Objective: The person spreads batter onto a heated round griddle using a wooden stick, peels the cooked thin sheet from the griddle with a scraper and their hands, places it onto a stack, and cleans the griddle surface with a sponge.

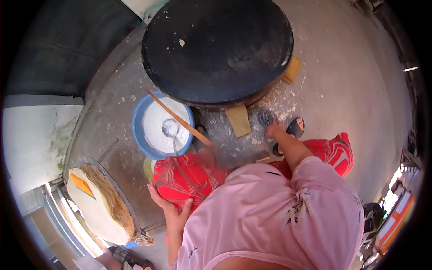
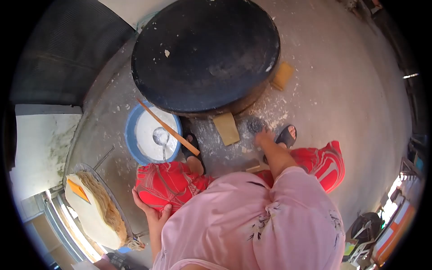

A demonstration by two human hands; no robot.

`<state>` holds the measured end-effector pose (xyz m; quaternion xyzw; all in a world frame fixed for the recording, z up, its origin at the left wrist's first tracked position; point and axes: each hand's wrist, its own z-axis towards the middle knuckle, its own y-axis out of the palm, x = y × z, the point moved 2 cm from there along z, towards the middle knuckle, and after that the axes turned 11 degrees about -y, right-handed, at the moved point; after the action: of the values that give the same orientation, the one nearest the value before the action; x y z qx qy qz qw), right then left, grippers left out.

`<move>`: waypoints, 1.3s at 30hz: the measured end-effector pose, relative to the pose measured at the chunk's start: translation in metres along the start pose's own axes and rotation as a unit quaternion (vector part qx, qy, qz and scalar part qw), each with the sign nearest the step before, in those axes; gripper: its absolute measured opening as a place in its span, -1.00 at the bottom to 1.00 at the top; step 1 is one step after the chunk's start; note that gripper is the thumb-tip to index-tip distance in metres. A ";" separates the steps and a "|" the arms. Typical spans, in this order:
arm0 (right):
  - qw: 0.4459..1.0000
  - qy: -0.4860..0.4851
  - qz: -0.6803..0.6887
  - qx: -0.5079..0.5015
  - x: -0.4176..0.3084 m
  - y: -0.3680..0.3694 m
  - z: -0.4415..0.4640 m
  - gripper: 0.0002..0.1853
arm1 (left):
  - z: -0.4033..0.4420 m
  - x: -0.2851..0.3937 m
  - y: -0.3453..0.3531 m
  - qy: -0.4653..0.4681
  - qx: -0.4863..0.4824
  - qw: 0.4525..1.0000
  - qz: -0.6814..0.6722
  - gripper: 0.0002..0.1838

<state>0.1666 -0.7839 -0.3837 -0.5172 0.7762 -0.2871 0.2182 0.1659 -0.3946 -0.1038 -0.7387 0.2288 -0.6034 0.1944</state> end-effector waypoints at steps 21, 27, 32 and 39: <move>0.769 -0.268 0.225 0.535 0.028 -0.284 -0.003 -0.67 | 0.004 0.011 -0.001 0.008 0.038 0.994 0.106 0.12; 0.699 -0.564 -0.038 0.437 -0.190 -0.263 -0.005 -0.69 | 0.008 0.010 0.000 -0.023 0.042 0.993 0.107 0.11; 0.674 -0.526 -0.068 0.515 -0.264 -0.317 0.065 -0.76 | 0.016 0.009 0.004 0.000 0.042 0.988 0.148 0.12; 0.891 -0.025 -0.035 0.451 0.009 -0.500 0.249 -0.66 | -0.008 -0.100 -0.002 0.009 0.206 0.966 0.155 -0.01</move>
<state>0.6601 -0.9970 -0.2324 -0.3965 0.5392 -0.6009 0.4370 0.1418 -0.3355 -0.1815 -0.6331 0.2130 -0.6065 0.4313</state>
